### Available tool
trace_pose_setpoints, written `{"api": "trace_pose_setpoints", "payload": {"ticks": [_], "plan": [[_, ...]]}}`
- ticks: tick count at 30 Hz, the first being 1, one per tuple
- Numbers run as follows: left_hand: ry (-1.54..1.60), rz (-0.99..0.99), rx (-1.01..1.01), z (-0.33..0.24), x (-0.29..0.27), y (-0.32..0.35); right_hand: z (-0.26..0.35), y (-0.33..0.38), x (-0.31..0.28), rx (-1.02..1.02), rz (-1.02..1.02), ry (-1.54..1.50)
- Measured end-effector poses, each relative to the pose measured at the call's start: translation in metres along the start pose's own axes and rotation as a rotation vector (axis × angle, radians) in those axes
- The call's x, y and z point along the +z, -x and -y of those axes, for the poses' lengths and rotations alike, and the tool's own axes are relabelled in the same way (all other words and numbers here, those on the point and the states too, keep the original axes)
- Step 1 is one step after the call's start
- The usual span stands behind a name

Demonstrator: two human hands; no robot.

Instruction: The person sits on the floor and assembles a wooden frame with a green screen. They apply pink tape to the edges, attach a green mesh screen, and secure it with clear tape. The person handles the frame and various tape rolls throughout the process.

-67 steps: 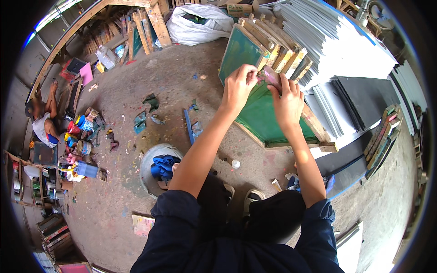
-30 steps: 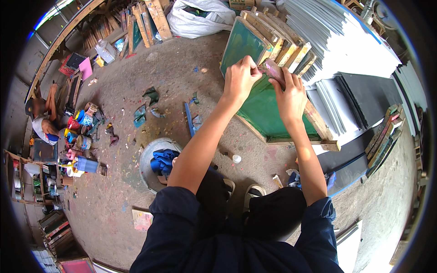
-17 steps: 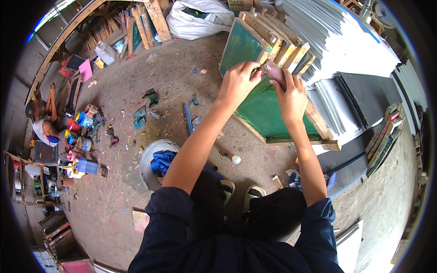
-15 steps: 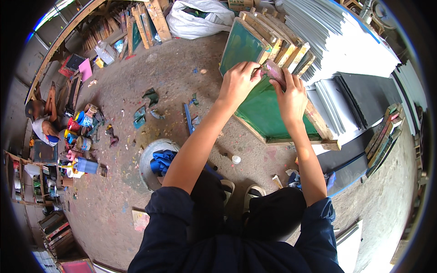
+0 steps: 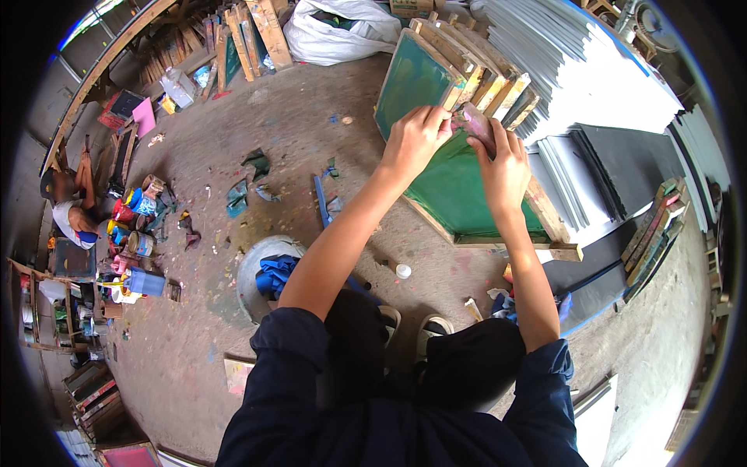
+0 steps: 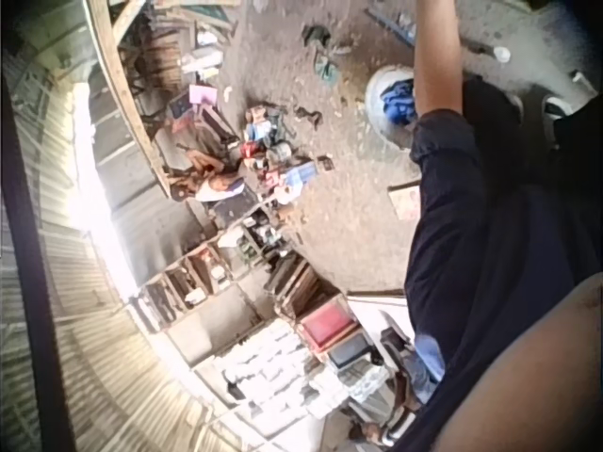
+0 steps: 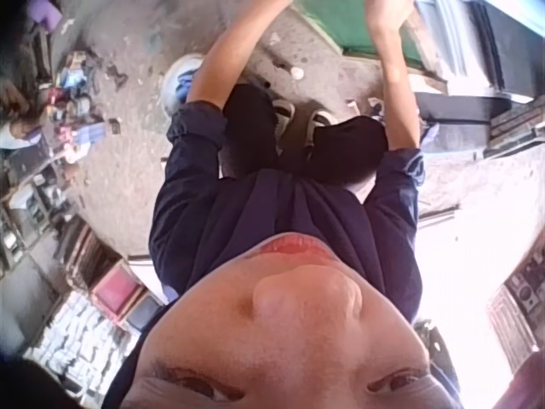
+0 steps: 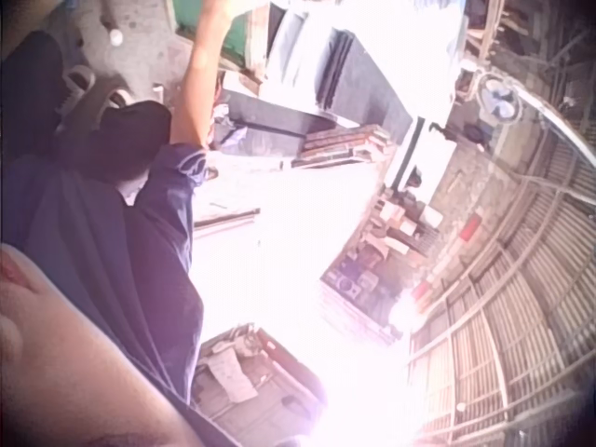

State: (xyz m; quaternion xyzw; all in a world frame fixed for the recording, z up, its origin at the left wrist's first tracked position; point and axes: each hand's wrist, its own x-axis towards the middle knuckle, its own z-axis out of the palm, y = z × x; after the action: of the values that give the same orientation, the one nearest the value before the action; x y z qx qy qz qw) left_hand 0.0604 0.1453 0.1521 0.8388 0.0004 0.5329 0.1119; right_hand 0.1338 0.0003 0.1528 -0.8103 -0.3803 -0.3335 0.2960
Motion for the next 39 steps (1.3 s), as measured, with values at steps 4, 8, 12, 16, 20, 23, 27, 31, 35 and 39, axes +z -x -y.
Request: {"api": "trace_pose_setpoints", "payload": {"ticks": [4,8,12,16,20,23,27,31,35,39], "plan": [[-0.068,0.008,-0.026,-0.001,0.002,0.000,0.007,0.002,-0.003,-0.014,-0.027,0.002],[0.042,-0.006,-0.135,0.003,0.003,0.001,0.010,0.002,-0.003,-0.010,0.010,-0.024],[0.243,0.037,-0.329,0.003,0.003,-0.002,0.009,0.000,-0.006,0.011,0.038,-0.037],[0.380,0.060,-0.485,0.008,-0.001,-0.003,0.008,0.001,-0.008,0.032,0.053,-0.065],[0.561,0.095,-0.541,0.014,0.001,-0.004,0.004,-0.002,-0.009,0.066,0.032,-0.053],[0.726,0.129,-0.639,0.006,0.003,-0.007,-0.001,-0.002,-0.009,0.066,0.024,-0.038],[0.904,0.123,-0.604,-0.002,0.010,-0.008,-0.004,0.000,-0.009,0.026,0.000,-0.039],[1.050,0.171,-0.738,0.005,0.012,-0.006,-0.004,0.003,-0.014,0.016,-0.002,-0.087],[1.047,0.063,-0.836,0.008,0.018,-0.004,-0.004,0.004,-0.021,0.024,0.041,-0.140],[1.235,-0.150,-1.197,-0.005,0.028,-0.004,-0.008,0.004,-0.022,0.036,0.037,-0.132]]}}
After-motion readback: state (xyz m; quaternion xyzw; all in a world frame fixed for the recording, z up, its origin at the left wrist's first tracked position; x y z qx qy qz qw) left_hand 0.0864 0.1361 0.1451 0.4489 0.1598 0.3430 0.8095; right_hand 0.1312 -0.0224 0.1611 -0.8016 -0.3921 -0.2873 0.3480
